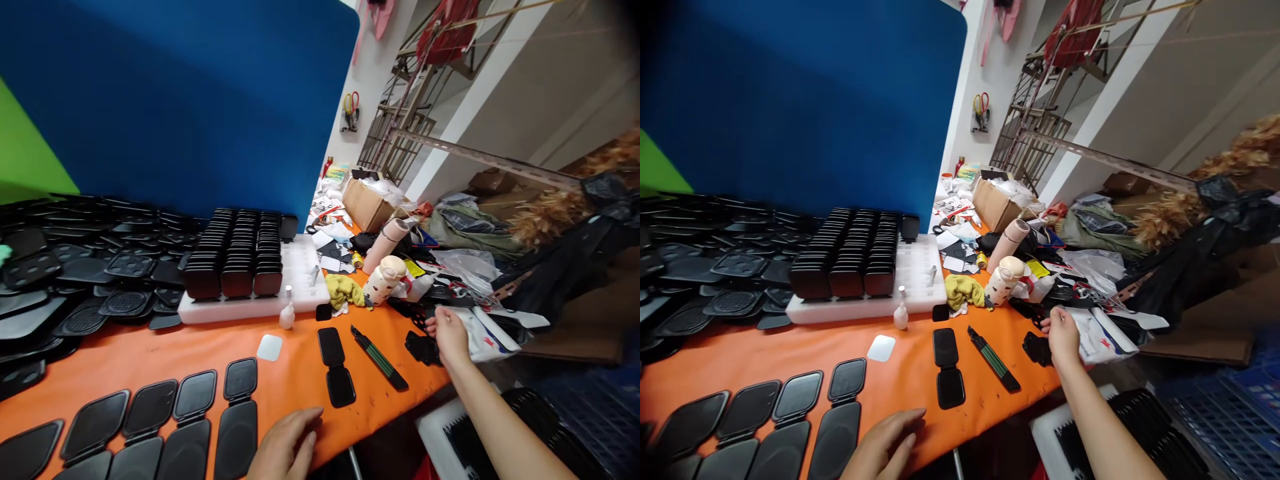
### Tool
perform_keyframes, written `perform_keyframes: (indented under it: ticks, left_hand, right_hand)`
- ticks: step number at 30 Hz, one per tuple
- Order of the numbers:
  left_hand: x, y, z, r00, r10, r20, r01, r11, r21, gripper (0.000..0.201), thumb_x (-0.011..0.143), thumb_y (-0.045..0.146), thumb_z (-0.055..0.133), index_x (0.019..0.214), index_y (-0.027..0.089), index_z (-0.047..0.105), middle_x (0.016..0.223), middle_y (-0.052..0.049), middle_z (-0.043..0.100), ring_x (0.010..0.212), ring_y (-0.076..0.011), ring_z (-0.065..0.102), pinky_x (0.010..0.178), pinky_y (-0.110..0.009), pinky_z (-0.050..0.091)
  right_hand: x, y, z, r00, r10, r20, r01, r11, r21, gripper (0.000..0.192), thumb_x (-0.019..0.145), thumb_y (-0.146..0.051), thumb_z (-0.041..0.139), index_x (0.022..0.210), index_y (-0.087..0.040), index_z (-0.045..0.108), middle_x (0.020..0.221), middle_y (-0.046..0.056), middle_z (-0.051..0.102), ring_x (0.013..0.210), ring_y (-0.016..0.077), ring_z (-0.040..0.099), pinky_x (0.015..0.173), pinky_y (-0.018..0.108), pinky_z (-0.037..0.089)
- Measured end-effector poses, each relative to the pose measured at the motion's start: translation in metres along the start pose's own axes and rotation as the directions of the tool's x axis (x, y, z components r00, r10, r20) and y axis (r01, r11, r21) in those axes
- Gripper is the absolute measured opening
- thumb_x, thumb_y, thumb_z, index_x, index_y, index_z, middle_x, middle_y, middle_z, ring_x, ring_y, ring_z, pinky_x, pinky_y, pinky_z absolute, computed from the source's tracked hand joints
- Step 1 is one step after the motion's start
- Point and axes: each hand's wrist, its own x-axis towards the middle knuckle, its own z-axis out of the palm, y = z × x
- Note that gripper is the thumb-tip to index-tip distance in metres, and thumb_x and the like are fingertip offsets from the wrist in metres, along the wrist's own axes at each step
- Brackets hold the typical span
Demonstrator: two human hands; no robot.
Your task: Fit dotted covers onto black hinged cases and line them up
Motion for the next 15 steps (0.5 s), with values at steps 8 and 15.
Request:
perform_keyframes:
  ticks: [8,15]
  left_hand:
    - [-0.006,0.034,-0.003,0.998,0.049,0.039,-0.048,0.999,-0.017,0.031,0.086,0.019,0.045,0.108,0.027,0.065,0.099,-0.006,0.069,0.090,-0.0210,0.063,0.084,-0.031,0.047]
    - [-0.072,0.051,-0.057,0.964,-0.157,-0.214,0.108,0.969,-0.224,0.024,0.073,0.037,0.068,0.096,0.030,0.069,0.107,-0.007,0.065,0.103,-0.0297,0.055,0.088,-0.038,0.045]
  right_hand:
    - [-0.180,0.000,0.056,0.754,-0.344,0.559,0.456,0.887,-0.068,0.026,0.080,-0.040,0.055,0.094,-0.021,0.067,0.077,0.006,0.069,0.063,0.0186,0.062,0.062,0.029,0.049]
    - [-0.228,-0.024,0.079,0.791,-0.292,0.538,0.329,0.944,0.030,0.027,0.087,-0.040,0.047,0.095,-0.019,0.062,0.055,0.000,0.055,0.049,0.0151,0.054,0.048,0.025,0.047]
